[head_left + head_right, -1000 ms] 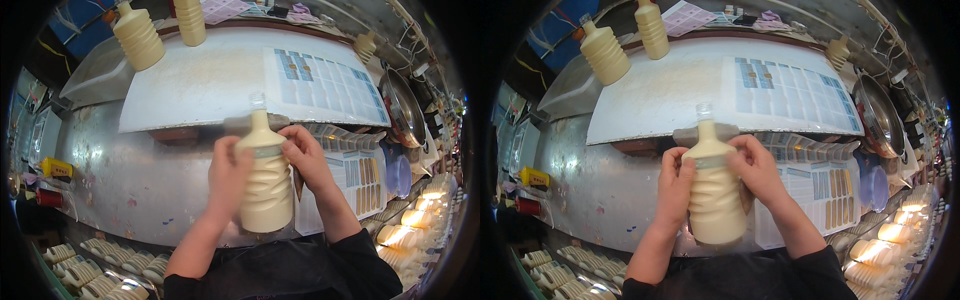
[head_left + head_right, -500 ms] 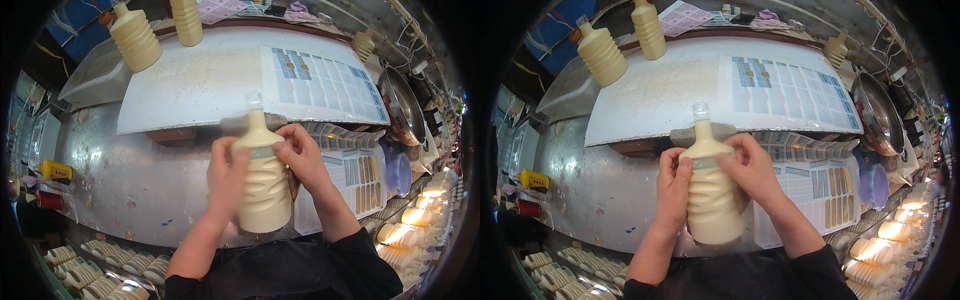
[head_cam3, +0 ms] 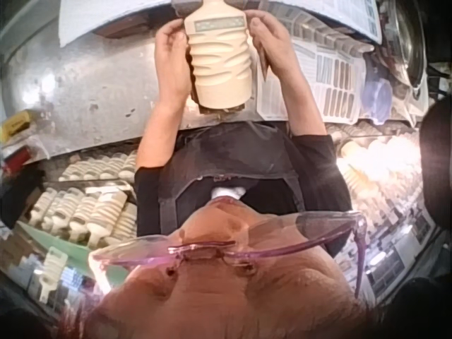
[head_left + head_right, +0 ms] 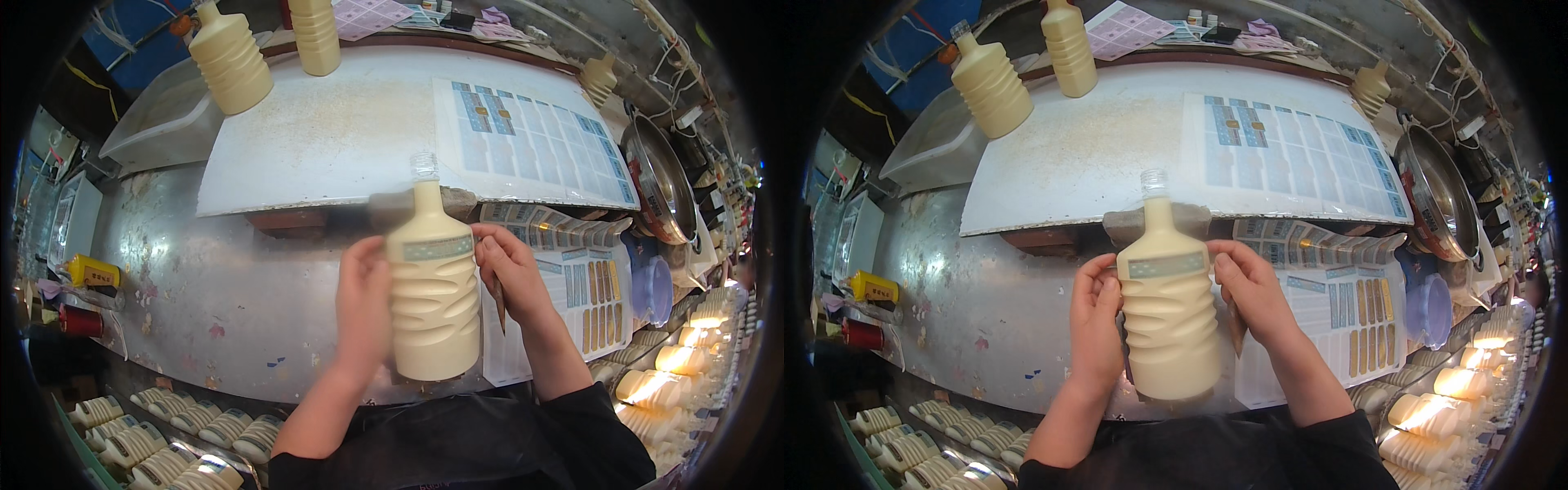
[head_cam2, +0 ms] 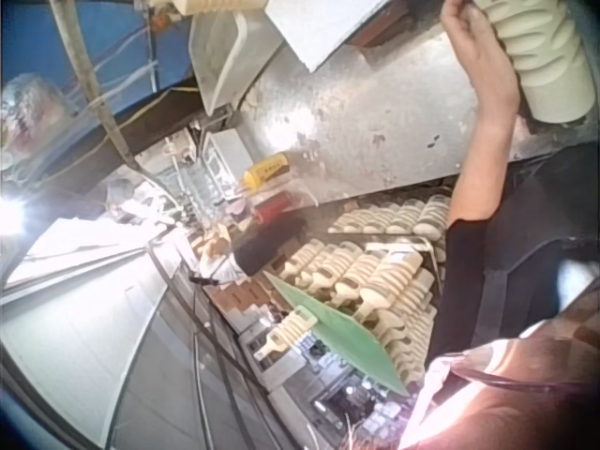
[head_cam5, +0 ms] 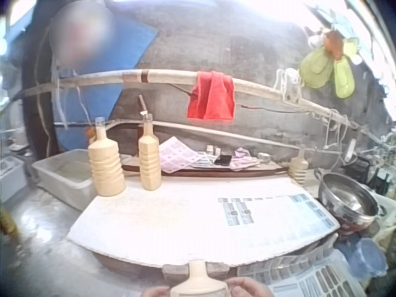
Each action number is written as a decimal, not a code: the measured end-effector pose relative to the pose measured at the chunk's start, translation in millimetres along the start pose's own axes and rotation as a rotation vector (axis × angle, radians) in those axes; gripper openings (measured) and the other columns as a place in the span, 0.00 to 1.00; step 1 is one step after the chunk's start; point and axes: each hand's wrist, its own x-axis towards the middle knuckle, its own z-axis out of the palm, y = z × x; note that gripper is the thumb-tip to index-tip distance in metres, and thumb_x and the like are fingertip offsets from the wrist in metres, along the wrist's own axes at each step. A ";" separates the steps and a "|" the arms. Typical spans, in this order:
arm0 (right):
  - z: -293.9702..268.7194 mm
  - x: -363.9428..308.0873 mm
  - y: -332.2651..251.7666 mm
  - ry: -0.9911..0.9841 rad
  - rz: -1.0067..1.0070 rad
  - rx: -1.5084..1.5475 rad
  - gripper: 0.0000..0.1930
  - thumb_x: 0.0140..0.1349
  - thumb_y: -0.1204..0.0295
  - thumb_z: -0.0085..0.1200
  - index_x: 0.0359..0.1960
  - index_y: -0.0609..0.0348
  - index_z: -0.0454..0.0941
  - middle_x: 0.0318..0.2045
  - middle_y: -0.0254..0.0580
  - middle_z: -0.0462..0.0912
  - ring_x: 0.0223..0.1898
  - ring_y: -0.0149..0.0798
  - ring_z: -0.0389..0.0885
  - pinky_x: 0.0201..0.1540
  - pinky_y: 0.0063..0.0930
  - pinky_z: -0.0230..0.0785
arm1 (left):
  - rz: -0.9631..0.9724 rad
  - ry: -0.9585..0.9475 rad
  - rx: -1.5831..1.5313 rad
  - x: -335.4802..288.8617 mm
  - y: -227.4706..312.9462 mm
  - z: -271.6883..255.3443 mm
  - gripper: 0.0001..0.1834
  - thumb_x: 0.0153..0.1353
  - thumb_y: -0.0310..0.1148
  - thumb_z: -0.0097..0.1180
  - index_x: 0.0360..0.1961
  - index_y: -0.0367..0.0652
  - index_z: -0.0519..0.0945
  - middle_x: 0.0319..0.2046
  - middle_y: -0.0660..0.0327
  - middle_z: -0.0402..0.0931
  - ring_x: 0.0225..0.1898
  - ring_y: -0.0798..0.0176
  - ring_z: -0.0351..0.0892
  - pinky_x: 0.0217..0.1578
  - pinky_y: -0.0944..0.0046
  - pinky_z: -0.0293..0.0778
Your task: The person applies adhesive labels to the neck and body of a white plastic bottle, smoothing each label with a small tool. The person then places the labeled bottle aside and picks up another bottle to repeat the process.
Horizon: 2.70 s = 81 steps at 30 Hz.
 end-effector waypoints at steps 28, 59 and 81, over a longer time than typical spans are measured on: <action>0.9 -2.3 -2.1 0.025 -0.232 -0.228 0.19 0.71 0.68 0.55 0.60 0.63 0.75 0.38 0.35 0.78 0.37 0.27 0.76 0.43 0.23 0.70 | 0.103 -0.064 0.110 -18.5 4.7 16.9 0.30 0.71 0.29 0.49 0.72 0.37 0.59 0.63 0.52 0.68 0.65 0.59 0.68 0.66 0.59 0.64; -1.5 17.7 -17.6 -0.103 -0.086 0.045 0.09 0.74 0.70 0.50 0.49 0.59 0.76 0.39 0.27 0.79 0.37 0.19 0.72 0.39 0.16 0.68 | 0.025 0.024 -0.051 4.7 2.6 21.3 0.16 0.76 0.33 0.50 0.61 0.42 0.67 0.53 0.58 0.72 0.52 0.67 0.73 0.55 0.64 0.72; 16.9 15.2 -17.8 -0.002 -0.116 -0.098 0.14 0.67 0.67 0.62 0.47 0.59 0.74 0.30 0.26 0.75 0.31 0.18 0.70 0.33 0.15 0.65 | 0.036 0.026 -0.050 7.0 -2.3 18.2 0.13 0.78 0.34 0.47 0.58 0.42 0.70 0.51 0.58 0.76 0.52 0.66 0.77 0.54 0.64 0.77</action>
